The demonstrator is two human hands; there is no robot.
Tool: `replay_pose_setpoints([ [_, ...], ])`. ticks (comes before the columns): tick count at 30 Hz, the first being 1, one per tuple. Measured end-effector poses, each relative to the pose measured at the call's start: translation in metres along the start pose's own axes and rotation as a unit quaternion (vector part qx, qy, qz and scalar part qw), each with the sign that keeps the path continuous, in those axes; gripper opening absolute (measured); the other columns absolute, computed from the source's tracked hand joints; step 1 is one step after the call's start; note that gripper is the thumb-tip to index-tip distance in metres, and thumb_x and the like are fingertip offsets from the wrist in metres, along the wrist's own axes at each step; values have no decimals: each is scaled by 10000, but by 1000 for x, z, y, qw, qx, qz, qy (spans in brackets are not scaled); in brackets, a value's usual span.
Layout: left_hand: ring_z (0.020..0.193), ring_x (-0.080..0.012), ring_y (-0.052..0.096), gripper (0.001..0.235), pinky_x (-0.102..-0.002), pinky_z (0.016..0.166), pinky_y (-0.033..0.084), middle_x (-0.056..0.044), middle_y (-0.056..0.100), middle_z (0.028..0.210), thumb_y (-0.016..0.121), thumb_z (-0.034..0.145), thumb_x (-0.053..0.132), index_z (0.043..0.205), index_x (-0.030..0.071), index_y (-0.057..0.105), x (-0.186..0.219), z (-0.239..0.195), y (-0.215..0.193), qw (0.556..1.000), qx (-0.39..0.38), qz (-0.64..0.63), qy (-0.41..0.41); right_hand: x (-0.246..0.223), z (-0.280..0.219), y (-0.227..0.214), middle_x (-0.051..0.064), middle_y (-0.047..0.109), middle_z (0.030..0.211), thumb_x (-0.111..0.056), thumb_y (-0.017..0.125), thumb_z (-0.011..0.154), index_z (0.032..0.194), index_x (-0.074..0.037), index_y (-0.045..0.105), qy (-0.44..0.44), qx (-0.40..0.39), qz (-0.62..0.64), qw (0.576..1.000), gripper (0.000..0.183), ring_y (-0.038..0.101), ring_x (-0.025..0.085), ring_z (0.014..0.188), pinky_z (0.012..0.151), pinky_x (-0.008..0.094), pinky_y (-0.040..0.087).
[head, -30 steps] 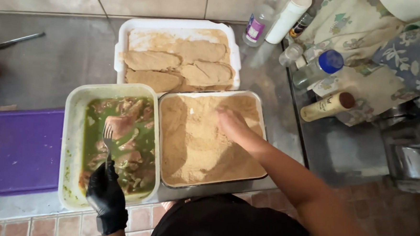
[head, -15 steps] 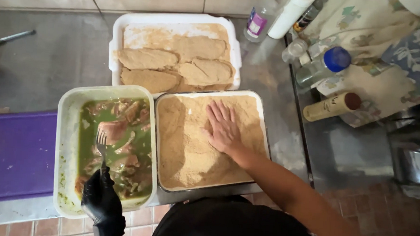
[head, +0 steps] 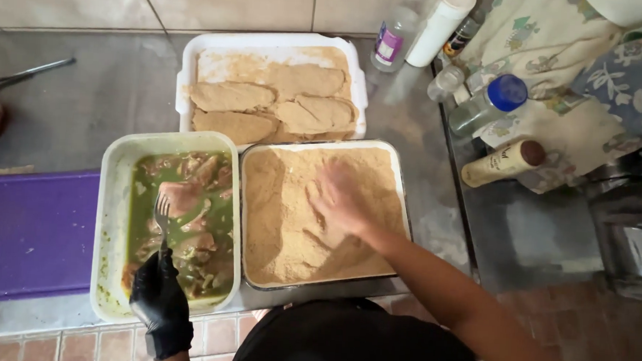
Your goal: A person is breading chicken pieces by dipping them in a marinade and then thoroughly coating them with breadcrumbs on a tray.
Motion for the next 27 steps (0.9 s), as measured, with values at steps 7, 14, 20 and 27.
replay_pose_setpoints([
  [7,764,-160,717,172,-322,684,518,-34,754,879,703,1103,254,1187,134,793,8,3,-2,999,-1,12,30,80,18,13,31,468,1026,-441,751,900,1031,-127,501,249,6,160,955,423,519,161,802,647,299,400],
  [14,786,-169,706,189,-322,724,551,-93,758,928,721,1085,175,1221,54,774,18,0,-4,998,3,-52,37,68,-21,-14,-13,310,772,-75,708,865,750,-178,287,45,22,243,969,448,321,136,694,695,285,268],
  [20,773,-152,708,162,-307,721,549,-59,763,936,741,1083,198,1198,93,785,12,2,0,999,-4,-40,28,-7,-64,-70,42,665,899,-177,603,1015,1111,-62,679,-73,100,220,968,168,587,97,656,567,173,555],
  [27,754,-141,674,180,-292,716,533,-82,734,859,749,1079,192,1185,51,781,16,1,-3,998,5,-60,16,18,-82,18,166,153,1681,-995,212,710,1646,-188,139,-89,26,-182,979,1237,90,425,1521,1149,716,18],
])
Point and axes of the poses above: each hand's wrist, its own z-axis towards the middle knuckle, its own y-axis out of the palm, x = y × z, the point moved 4 cm from there along z, towards the middle knuckle
